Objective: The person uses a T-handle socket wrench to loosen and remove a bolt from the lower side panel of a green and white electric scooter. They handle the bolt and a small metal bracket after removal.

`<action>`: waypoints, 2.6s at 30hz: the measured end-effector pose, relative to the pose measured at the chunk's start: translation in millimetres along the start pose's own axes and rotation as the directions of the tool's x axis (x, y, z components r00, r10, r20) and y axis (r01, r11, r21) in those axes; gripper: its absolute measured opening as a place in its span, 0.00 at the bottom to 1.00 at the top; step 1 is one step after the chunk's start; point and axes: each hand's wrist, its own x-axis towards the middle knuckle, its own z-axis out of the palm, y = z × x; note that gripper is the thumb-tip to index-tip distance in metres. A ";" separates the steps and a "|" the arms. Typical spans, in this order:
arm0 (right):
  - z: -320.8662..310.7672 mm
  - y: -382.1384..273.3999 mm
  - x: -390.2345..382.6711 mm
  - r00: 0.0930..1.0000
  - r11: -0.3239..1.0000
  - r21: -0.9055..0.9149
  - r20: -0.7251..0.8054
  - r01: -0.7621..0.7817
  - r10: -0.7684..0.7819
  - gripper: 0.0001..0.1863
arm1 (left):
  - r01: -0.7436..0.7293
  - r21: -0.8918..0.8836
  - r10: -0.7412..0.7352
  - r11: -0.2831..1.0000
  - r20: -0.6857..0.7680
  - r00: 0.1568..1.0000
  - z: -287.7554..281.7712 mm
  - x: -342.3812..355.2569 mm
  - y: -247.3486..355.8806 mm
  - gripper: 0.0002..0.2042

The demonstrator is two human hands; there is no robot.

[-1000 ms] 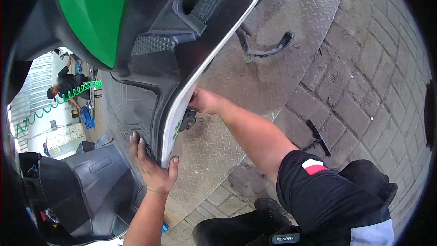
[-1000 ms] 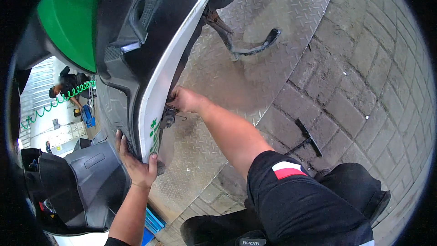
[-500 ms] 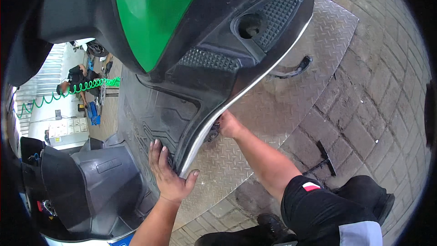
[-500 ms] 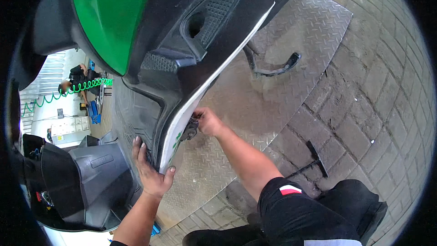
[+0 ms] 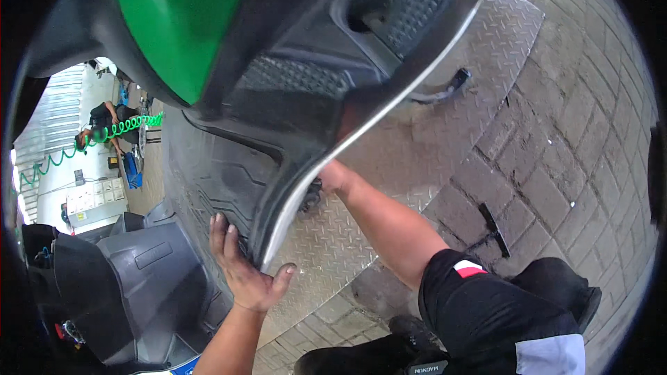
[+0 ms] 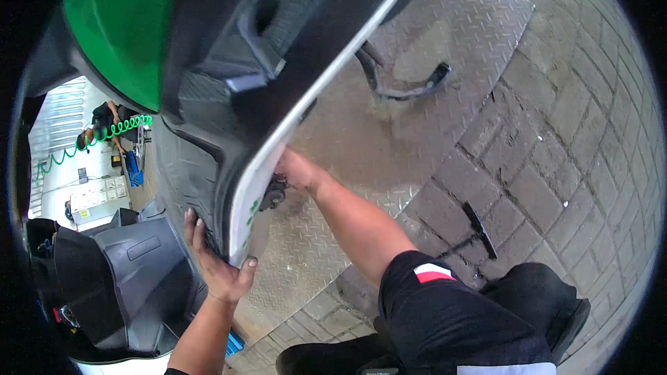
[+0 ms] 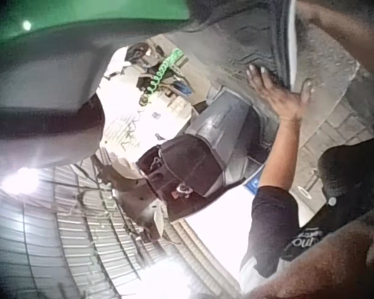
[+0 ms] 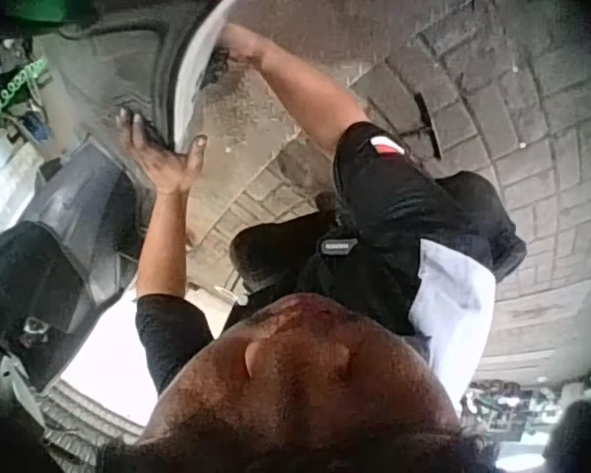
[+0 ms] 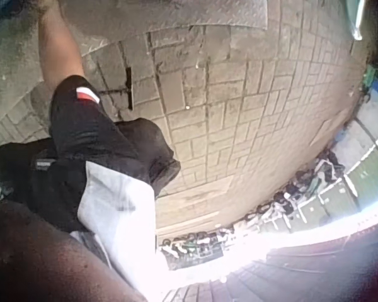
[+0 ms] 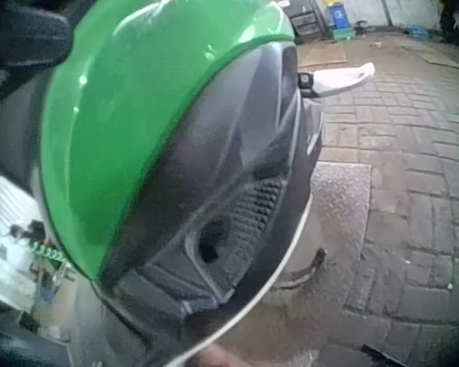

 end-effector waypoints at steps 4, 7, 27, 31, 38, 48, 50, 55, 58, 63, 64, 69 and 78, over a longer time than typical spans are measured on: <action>1.4 -1.3 -3.4 0.991 0.967 0.226 0.090 -0.115 0.097 0.19 | -0.008 -0.016 0.008 1.000 -0.006 1.000 0.9 1.1 1.0 0.47; 10.5 -12.4 -6.1 0.997 0.985 0.156 0.037 -0.072 0.067 0.13 | -0.021 -0.011 0.021 1.000 -0.007 1.000 -0.5 2.2 0.9 0.47; 4.0 -8.6 -29.0 0.998 0.941 -0.336 -0.045 -0.050 0.037 0.12 | -0.005 -0.038 0.004 0.999 -0.027 1.000 1.8 2.5 0.1 0.48; 10.4 -27.3 -57.9 0.984 0.982 -0.070 0.016 -0.175 0.176 0.20 | -0.008 -0.034 0.007 0.999 -0.027 1.000 0.6 1.6 -0.9 0.48; 23.6 -49.8 -72.8 0.999 0.820 -0.570 -0.044 -0.047 0.028 0.16 | -0.003 -0.026 0.002 1.000 -0.040 0.999 2.8 1.7 1.4 0.47; 25.3 -34.7 -69.1 0.928 0.507 -0.830 0.033 0.233 -0.372 0.09 | -0.001 0.010 0.002 1.000 -0.035 0.999 2.5 4.0 3.4 0.45; 22.8 -41.3 -68.1 0.951 0.500 -0.843 0.044 0.199 -0.306 0.12 | -0.001 0.006 0.002 1.000 -0.038 0.999 2.7 3.3 3.7 0.45; 12.7 -54.7 -64.9 0.982 0.446 -0.883 0.076 0.146 -0.170 0.15 | 0.005 -0.010 -0.006 1.000 -0.044 0.999 3.4 1.8 2.6 0.45; 8.9 -52.7 -68.0 0.927 0.349 -0.894 0.160 0.282 -0.339 0.12 | -0.007 -0.010 0.007 1.000 -0.050 0.999 3.8 3.4 2.0 0.46; 14.2 -63.8 -72.3 0.990 0.420 -0.896 0.118 0.141 -0.081 0.14 | -0.007 0.005 0.007 1.000 -0.043 0.999 4.1 4.3 0.6 0.46; 15.2 -69.9 -72.4 0.989 0.423 -0.895 0.122 0.144 -0.079 0.14 | -0.010 -0.001 0.010 1.000 -0.047 0.999 4.0 3.5 -0.7 0.46; 11.0 -78.1 -64.1 0.992 0.546 -0.833 0.125 0.089 0.028 0.24 | -0.010 0.023 0.011 1.000 -0.045 0.999 2.2 3.1 1.4 0.46; 10.5 -50.9 -31.2 0.996 0.996 0.018 -0.006 -0.090 0.090 0.21 | -0.011 0.019 0.012 1.000 -0.047 0.999 3.2 4.3 4.0 0.45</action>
